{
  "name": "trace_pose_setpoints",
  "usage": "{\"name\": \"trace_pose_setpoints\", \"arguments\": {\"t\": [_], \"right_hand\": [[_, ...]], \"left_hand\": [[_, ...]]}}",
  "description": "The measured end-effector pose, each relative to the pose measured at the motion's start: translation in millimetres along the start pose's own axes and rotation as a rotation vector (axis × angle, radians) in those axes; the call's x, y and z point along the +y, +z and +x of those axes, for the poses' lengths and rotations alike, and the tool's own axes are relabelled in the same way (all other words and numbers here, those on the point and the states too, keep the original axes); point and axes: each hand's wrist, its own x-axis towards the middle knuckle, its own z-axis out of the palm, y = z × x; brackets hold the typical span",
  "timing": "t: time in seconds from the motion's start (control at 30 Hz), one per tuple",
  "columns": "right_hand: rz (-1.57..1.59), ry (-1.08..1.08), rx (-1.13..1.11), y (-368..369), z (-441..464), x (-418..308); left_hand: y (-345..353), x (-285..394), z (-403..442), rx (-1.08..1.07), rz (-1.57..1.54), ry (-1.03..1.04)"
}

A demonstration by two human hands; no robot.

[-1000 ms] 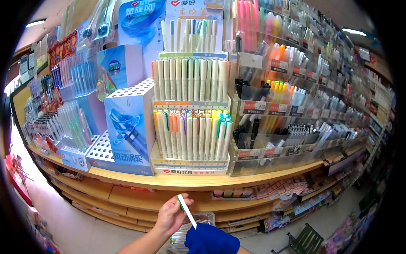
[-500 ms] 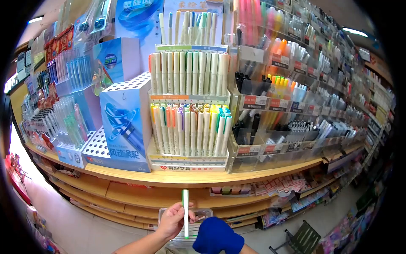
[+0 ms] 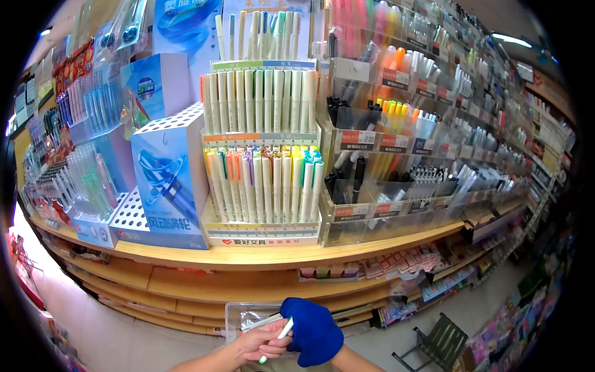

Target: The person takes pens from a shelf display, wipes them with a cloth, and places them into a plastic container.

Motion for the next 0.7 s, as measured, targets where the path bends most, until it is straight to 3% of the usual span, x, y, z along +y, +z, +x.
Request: {"name": "trace_pose_setpoints", "arguments": {"t": [0.07,0.17,0.2,0.3,0.33,0.37,0.4,0.43,0.47,0.5,0.53,0.57,0.63,0.7], "right_hand": [[-0.024,0.019,-0.107,-13.3,6.3,-11.5],[0.195,0.161,-0.473,-21.7,1.7,-0.5],[0.162,-0.027,-0.501,-18.5,0.4,5.4],[0.211,0.342,-0.57,-9.7,1.7,9.2],[0.287,0.327,-0.503,-14.3,3.2,9.9],[0.362,0.306,-0.439,-18.8,4.6,10.6],[0.003,-0.034,-0.364,-37.2,15.2,-12.0],[-0.155,-0.085,-0.344,-39.1,16.1,-14.1],[-0.32,-0.135,-0.318,-41.1,17.0,-16.2],[-0.479,-0.181,-0.288,-43.1,18.0,-18.2],[-0.495,-0.174,-0.399,-58.7,29.1,-36.3],[-0.454,-0.202,-0.365,-61.7,31.2,-48.2],[-0.375,-0.261,-0.299,-67.6,34.9,-71.9],[-0.183,-0.283,-0.198,-58.6,28.5,-68.8]], "left_hand": [[-8.2,0.8,-4.4,-0.001,0.02,-0.035],[-4.6,6.6,-18.8,0.277,0.577,-0.007],[-10.4,8.8,-22.4,0.212,0.727,0.03],[-16.2,17.8,-34.3,0.271,1.005,0.122],[-27.1,24.2,-39.4,0.374,1.117,0.064],[-28.9,26.7,-43.4,0.464,1.445,0.112],[-22.8,30.2,-45.9,0.555,1.773,0.161],[-14.6,33.5,-47.7,0.645,2.102,0.21],[-1.2,36.2,-47.6,0.75,2.171,0.249],[10.0,43.7,-46.2,0.763,2.13,0.371],[21.2,52.7,-44.1,0.774,2.082,0.49],[35.0,61.5,-41.7,0.783,2.026,0.607],[85.5,86.9,-32.5,0.775,2.212,0.852],[119.5,117.2,-17.3,0.771,2.393,1.278]]}}
